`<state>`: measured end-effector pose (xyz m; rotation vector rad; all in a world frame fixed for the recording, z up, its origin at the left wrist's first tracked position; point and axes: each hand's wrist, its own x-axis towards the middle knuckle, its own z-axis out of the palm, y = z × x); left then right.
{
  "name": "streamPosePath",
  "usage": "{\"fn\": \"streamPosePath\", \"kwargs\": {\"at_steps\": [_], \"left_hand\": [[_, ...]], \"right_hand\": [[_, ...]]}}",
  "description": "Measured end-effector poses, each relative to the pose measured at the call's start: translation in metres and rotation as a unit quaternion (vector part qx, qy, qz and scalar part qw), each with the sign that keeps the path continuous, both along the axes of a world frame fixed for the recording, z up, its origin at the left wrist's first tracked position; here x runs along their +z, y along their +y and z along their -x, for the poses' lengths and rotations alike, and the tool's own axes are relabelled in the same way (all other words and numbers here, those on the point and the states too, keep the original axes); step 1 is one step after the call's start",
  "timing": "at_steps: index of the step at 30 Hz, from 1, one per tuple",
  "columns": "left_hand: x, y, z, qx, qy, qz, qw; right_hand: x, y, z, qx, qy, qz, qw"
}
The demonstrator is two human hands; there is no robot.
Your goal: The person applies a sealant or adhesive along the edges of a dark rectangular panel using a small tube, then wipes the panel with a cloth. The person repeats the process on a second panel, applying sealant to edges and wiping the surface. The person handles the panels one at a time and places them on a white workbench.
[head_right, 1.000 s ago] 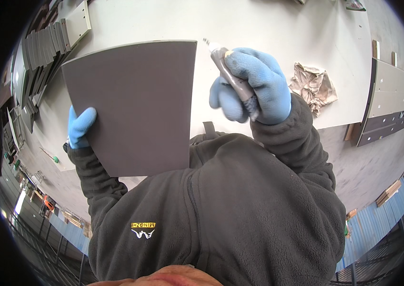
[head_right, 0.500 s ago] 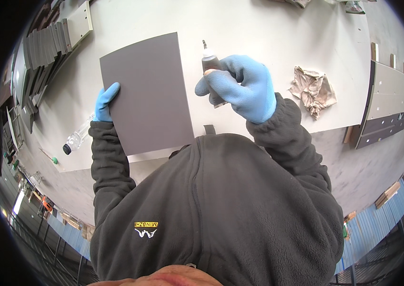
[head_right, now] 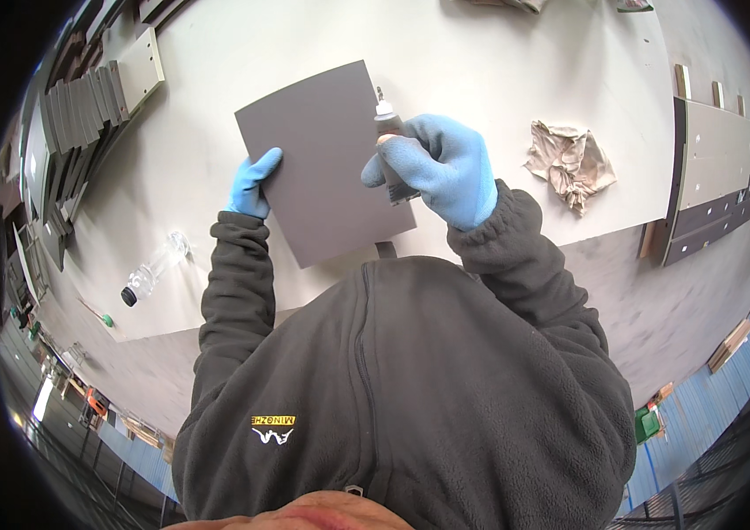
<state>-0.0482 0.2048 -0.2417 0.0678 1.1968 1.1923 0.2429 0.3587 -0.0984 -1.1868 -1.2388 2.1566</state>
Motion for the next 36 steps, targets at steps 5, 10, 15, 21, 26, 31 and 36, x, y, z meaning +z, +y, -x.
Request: {"fn": "streamPosePath", "kwargs": {"at_steps": [5, 10, 15, 21, 26, 31, 36], "left_hand": [[-0.012, 0.001, -0.024, -0.01, 0.024, 0.058, 0.998], [-0.002, 0.004, -0.028, -0.065, 0.148, 0.163, 0.973], [0.063, 0.0, -0.076, -0.007, 0.463, 0.136, 0.876], [0.175, -0.007, -0.142, -0.032, 0.104, -0.148, 0.983], [0.209, -0.013, -0.166, -0.066, 0.095, -0.131, 0.985], [0.21, -0.027, -0.181, 0.009, 0.105, -0.153, 0.983], [0.213, -0.04, -0.19, 0.055, 0.104, -0.196, 0.974]], "right_hand": [[0.003, -0.007, -0.012, 0.003, 0.012, 0.015, 1.0], [0.015, -0.013, -0.025, 0.02, 0.03, 0.046, 0.998], [0.032, -0.027, -0.029, 0.024, 0.02, 0.086, 0.996], [0.044, -0.059, -0.024, 0.061, 0.086, 0.047, 0.993], [0.05, -0.079, -0.029, 0.083, 0.075, 0.024, 0.993], [0.061, -0.093, -0.041, 0.125, 0.078, 0.032, 0.989], [0.073, -0.105, -0.05, 0.205, 0.056, 0.019, 0.977]]}}
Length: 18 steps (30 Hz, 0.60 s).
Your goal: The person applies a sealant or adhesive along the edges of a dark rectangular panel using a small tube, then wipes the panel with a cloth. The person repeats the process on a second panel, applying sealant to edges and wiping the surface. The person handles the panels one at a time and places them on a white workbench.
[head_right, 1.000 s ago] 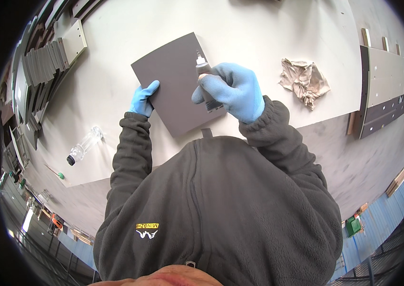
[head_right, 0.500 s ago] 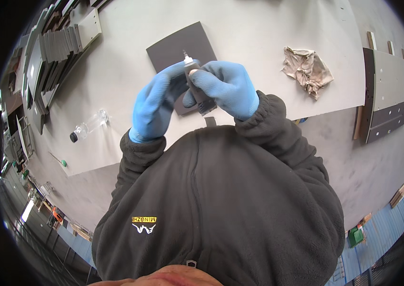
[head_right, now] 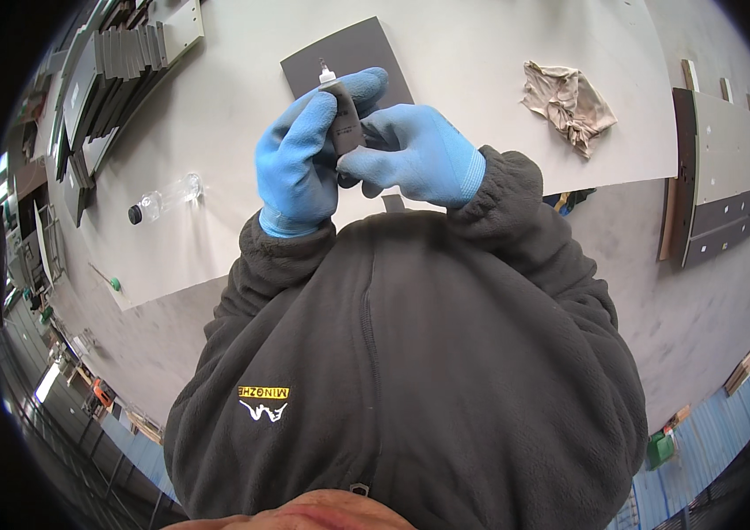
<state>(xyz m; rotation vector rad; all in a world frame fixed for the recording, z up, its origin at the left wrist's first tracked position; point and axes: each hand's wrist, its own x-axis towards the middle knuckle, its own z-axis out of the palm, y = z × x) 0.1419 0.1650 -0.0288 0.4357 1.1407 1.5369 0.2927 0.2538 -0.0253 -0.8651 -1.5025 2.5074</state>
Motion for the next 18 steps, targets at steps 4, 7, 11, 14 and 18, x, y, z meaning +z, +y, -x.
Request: {"fn": "streamPosePath", "kwargs": {"at_steps": [4, 7, 11, 14, 18], "left_hand": [[0.004, -0.006, 0.002, -0.011, 0.0, -0.024, 1.0], [0.009, -0.012, 0.014, -0.035, -0.028, -0.032, 0.998], [0.013, -0.028, 0.026, -0.047, -0.02, -0.017, 0.999], [0.015, -0.039, 0.039, -0.086, -0.01, -0.016, 0.996], [0.017, -0.053, 0.062, -0.176, -0.005, -0.003, 0.984]], "right_hand": [[0.004, -0.009, -0.002, 0.015, -0.009, -0.05, 0.999], [0.005, -0.021, 0.001, -0.032, 0.0, -0.016, 0.999], [0.004, -0.041, 0.014, -0.034, 0.027, -0.042, 0.998], [0.004, -0.054, 0.026, -0.05, 0.028, -0.048, 0.997], [0.005, -0.07, 0.041, -0.093, 0.036, -0.03, 0.995]]}}
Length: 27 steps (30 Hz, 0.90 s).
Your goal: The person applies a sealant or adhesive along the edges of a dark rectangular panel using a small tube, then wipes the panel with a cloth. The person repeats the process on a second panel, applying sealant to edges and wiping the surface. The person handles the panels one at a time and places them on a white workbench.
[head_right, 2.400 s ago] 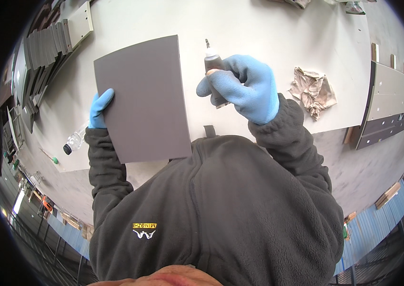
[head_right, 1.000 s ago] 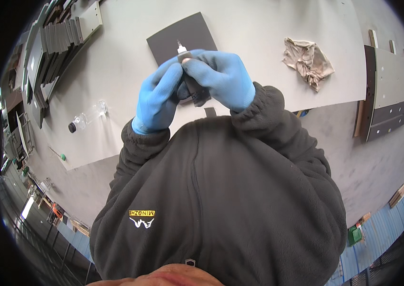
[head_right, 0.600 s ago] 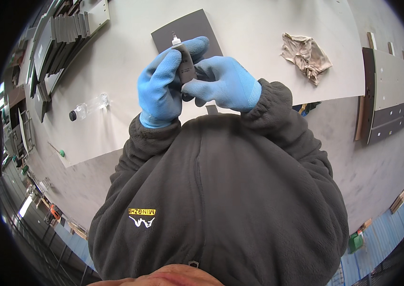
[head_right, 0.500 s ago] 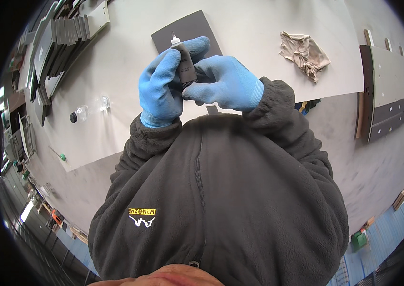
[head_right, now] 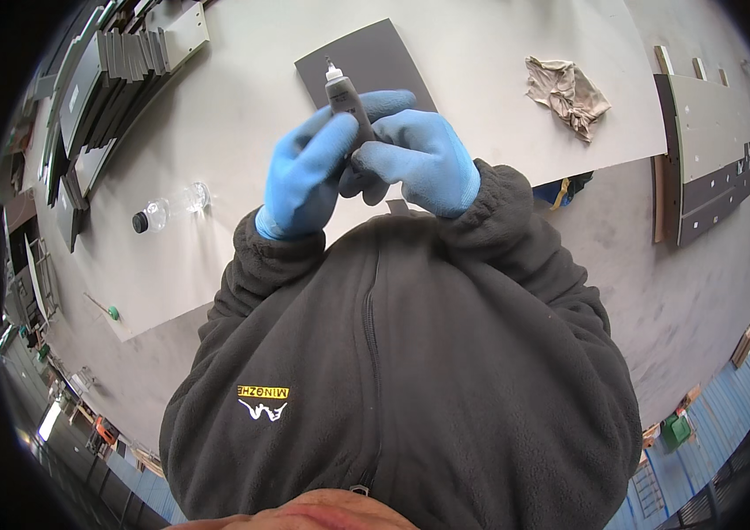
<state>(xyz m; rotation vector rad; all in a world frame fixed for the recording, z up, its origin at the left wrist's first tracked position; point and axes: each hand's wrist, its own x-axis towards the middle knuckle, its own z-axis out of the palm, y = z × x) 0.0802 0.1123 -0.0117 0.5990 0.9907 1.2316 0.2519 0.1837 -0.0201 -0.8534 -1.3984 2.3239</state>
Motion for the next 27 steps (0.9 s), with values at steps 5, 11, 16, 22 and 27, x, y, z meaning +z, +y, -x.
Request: {"fn": "streamPosePath", "kwargs": {"at_steps": [5, 11, 16, 22, 27], "left_hand": [[-0.001, -0.01, 0.009, -0.046, 0.022, 0.006, 0.999], [-0.008, -0.007, 0.011, -0.066, 0.022, -0.061, 0.996], [-0.01, -0.002, 0.013, -0.074, -0.04, 0.006, 0.996], [-0.005, 0.006, 0.007, -0.032, -0.076, 0.056, 0.995], [-0.003, 0.005, 0.002, -0.015, -0.064, 0.036, 0.997]], "right_hand": [[0.0, -0.011, 0.014, -0.035, -0.024, 0.009, 0.999], [0.009, -0.017, 0.015, -0.074, -0.019, -0.065, 0.995], [0.01, -0.021, 0.015, -0.086, -0.058, -0.065, 0.992], [0.003, -0.019, 0.022, -0.128, -0.082, -0.112, 0.982], [0.007, -0.016, 0.018, -0.127, -0.088, -0.152, 0.976]]}}
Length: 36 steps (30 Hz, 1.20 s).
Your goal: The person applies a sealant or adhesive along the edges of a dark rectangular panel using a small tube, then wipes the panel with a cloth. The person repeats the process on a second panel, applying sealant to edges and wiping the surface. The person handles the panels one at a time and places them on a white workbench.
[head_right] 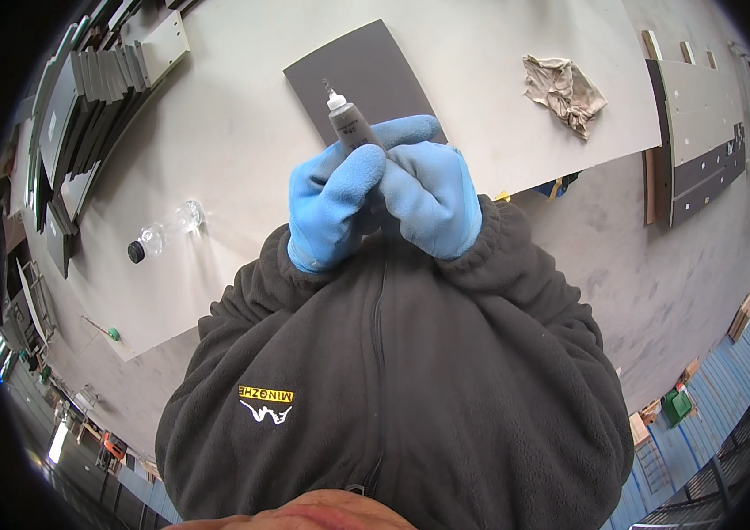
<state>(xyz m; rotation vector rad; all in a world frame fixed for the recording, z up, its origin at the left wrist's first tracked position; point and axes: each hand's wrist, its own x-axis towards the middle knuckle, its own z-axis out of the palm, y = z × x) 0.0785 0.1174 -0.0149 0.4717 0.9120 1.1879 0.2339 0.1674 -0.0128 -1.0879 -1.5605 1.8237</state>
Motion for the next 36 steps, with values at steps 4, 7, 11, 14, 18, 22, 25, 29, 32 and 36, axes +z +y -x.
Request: {"fn": "streamPosePath", "kwargs": {"at_steps": [4, 7, 11, 14, 18, 22, 25, 29, 32, 36], "left_hand": [[-0.006, 0.001, -0.006, 0.035, -0.013, -0.017, 0.999], [-0.008, 0.001, -0.005, 0.032, -0.007, -0.026, 0.999], [-0.009, 0.0, -0.003, 0.036, -0.021, -0.018, 0.999], [-0.008, 0.0, -0.002, 0.037, -0.038, -0.021, 0.998], [-0.007, 0.001, -0.001, 0.034, -0.035, -0.016, 0.999], [-0.003, 0.003, 0.005, 0.013, -0.035, 0.002, 0.999], [-0.002, 0.008, 0.011, -0.01, 0.015, 0.018, 1.0], [-0.011, 0.02, 0.012, 0.067, 0.01, -0.02, 0.998], [-0.019, 0.026, 0.018, -0.024, 0.002, 0.01, 1.0], [-0.033, 0.036, 0.012, -0.041, -0.04, 0.079, 0.995]], "right_hand": [[0.002, 0.003, 0.0, 0.012, 0.009, 0.005, 1.0], [0.002, 0.004, 0.002, 0.015, 0.006, 0.004, 1.0], [0.003, 0.006, 0.003, 0.03, 0.008, -0.012, 0.999], [0.004, 0.007, 0.004, 0.039, 0.007, -0.011, 0.999], [0.006, 0.008, 0.007, 0.03, 0.022, -0.004, 0.999], [0.009, 0.008, 0.007, 0.051, -0.005, -0.014, 0.999], [0.012, 0.02, 0.0, 0.096, -0.034, -0.062, 0.993], [0.002, 0.056, -0.011, 0.076, 0.042, -0.204, 0.975], [-0.016, 0.08, -0.014, -0.013, -0.18, -0.538, 0.824], [-0.048, 0.088, -0.004, 0.077, -0.166, -0.659, 0.73]]}}
